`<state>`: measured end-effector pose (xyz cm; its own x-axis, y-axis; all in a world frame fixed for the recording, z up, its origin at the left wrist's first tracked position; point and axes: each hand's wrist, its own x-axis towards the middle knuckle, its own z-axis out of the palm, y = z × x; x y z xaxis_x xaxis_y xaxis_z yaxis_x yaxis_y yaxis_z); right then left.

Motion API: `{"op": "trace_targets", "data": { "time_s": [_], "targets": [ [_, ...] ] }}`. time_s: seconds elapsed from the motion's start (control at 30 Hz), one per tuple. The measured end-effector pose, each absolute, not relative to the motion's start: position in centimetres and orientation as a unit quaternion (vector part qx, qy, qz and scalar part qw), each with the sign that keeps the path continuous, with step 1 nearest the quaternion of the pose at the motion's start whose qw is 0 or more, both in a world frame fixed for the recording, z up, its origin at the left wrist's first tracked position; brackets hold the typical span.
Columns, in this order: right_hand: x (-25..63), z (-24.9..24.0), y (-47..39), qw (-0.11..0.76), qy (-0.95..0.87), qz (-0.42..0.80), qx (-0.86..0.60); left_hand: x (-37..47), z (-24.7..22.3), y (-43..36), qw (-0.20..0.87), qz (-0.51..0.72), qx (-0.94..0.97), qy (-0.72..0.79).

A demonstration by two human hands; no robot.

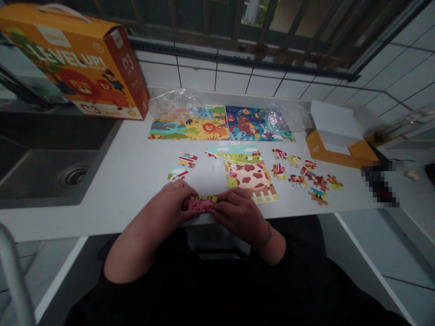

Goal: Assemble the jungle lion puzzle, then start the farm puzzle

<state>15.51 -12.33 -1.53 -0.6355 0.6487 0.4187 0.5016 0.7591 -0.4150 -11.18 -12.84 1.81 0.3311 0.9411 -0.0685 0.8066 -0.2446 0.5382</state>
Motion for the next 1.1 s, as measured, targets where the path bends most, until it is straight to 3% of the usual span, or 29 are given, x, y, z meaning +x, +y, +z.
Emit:
{"op": "trace_targets", "data": {
  "time_s": [0.9, 1.1],
  "targets": [
    [15.4, -0.9, -11.5, 0.312, -0.882, 0.170, -0.309, -8.7, 1.5, -12.2, 0.252, 0.103, 0.828, 0.491],
    [15.1, -0.9, -11.6, 0.282, -0.893, 0.144, -0.320, -8.9, 1.6, -12.3, 0.234, 0.091, 0.826, 0.504]
  ]
}}
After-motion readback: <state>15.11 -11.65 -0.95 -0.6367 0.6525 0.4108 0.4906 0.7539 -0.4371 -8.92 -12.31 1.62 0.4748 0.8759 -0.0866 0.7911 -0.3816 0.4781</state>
